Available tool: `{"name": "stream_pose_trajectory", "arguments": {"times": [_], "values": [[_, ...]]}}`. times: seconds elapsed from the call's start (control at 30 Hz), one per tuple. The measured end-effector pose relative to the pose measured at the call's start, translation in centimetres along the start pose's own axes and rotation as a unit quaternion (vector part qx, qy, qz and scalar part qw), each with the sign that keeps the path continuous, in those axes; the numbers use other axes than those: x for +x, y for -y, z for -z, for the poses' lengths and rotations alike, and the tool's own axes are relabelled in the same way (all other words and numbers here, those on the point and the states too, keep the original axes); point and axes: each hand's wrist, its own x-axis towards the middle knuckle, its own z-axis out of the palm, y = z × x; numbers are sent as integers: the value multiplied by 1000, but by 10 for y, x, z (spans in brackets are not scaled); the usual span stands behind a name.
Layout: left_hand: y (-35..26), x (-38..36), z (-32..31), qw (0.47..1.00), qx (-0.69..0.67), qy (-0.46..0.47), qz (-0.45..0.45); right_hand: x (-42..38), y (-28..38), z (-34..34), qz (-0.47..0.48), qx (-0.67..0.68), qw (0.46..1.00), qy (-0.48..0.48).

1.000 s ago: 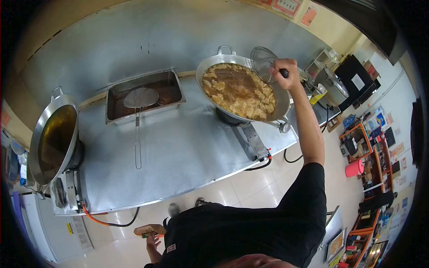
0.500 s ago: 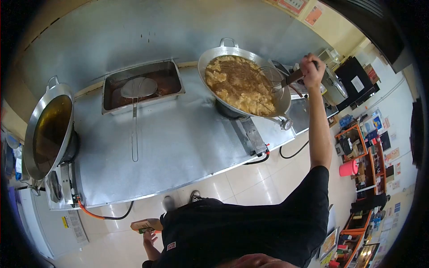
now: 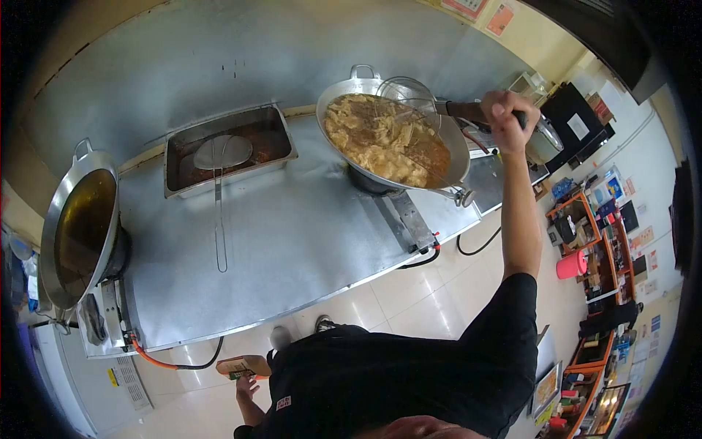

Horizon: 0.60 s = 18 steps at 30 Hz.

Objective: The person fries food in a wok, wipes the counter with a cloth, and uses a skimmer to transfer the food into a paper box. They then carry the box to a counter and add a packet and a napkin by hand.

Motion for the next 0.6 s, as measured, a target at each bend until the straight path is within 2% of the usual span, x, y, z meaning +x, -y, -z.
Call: {"name": "stream_pose_trajectory", "arguments": {"times": [0.1,0.2,0.3,0.43,0.6], "values": [[1,-2,-2,999,26,16,-17,1,5,-24,70,-45,993,84],[-12,-14,-15,999,17,-36,31,4,12,-38,94,-82,976,179],[0,-19,-7,1000,13,10,-24,2,1,-37,96,-139,963,211],[8,-7,-9,999,-1,-28,27,3,-15,-23,83,-181,966,164],[19,-16,-10,999,-16,-26,14,3,-40,1,9,-284,958,40]]}}
